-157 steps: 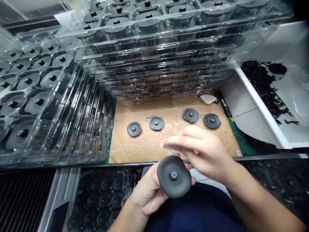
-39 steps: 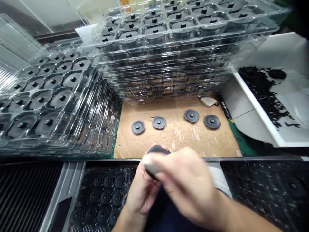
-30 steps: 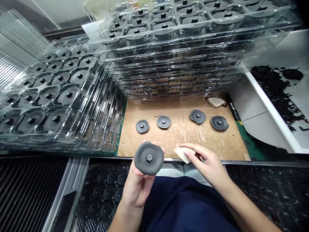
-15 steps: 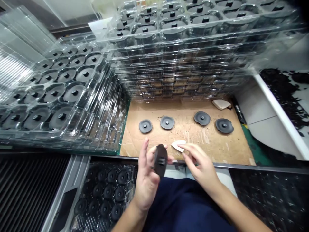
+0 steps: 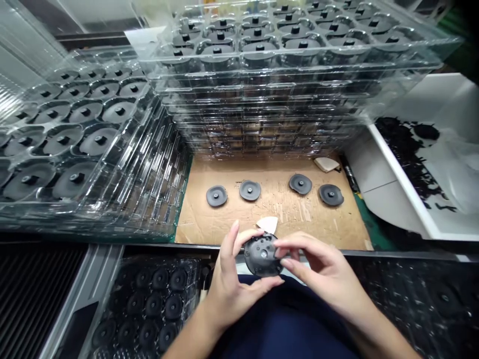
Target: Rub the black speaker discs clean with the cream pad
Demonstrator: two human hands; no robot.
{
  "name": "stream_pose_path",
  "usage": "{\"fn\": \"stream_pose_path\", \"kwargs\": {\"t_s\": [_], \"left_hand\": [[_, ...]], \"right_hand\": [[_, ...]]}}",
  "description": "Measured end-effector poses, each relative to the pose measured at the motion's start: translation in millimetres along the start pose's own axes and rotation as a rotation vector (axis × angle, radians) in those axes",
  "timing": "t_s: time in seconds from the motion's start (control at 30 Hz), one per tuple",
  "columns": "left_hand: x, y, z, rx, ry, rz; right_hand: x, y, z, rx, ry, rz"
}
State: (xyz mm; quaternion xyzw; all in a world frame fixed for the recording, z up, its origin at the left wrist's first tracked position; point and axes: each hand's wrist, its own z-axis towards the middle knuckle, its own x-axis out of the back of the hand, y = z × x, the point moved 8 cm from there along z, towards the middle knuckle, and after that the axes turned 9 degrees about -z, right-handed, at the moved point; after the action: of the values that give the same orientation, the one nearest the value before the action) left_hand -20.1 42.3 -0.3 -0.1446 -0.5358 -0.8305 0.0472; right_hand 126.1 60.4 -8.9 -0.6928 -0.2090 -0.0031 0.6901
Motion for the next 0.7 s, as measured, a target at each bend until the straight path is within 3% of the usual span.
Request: {"fn": "stream_pose_path", "kwargs": {"t_s": [0.1, 0.17, 0.27, 0.33, 0.43, 0.53, 0.63, 0.7], "left_hand": [[-1.0, -8.0, -5.0, 0.108, -0.019, -0.125], [-2.1, -12.9, -7.8, 0.190, -0.029, -0.193], [-3.6, -14.9, -9.1, 0.289, -0.057, -0.196], [-5.6, -21.8, -13.4, 0.436, -0.090, -0.249], [-0.1, -40.2, -36.7, 0.688, -0.052, -0.392], [17.7, -67.5, -90.0, 0.898, 0.073, -0.427], [43.8, -98.6, -172.8, 1.128, 0.235, -0.396], [74.3, -114.5, -236.0, 1.264, 0.426, -0.321]], "right_hand": [[-16.0, 1.9, 5.4, -0.078, -0.181, 0.112], [-20.0, 4.2, 5.8, -0.098, -0.223, 0.153], [-16.6, 22.4, 1.5, -0.195, -0.140, 0.191], [-15.8, 42.3, -3.0, -0.284, -0.049, 0.273], [-39.3, 62.2, -7.4, -0.318, -0.105, 0.331], [-82.1, 68.8, -15.9, -0.307, -0.299, 0.241], [-110.3, 72.1, -21.7, -0.262, -0.437, 0.086], [-113.0, 76.4, -16.1, -0.192, -0.483, -0.033]]}}
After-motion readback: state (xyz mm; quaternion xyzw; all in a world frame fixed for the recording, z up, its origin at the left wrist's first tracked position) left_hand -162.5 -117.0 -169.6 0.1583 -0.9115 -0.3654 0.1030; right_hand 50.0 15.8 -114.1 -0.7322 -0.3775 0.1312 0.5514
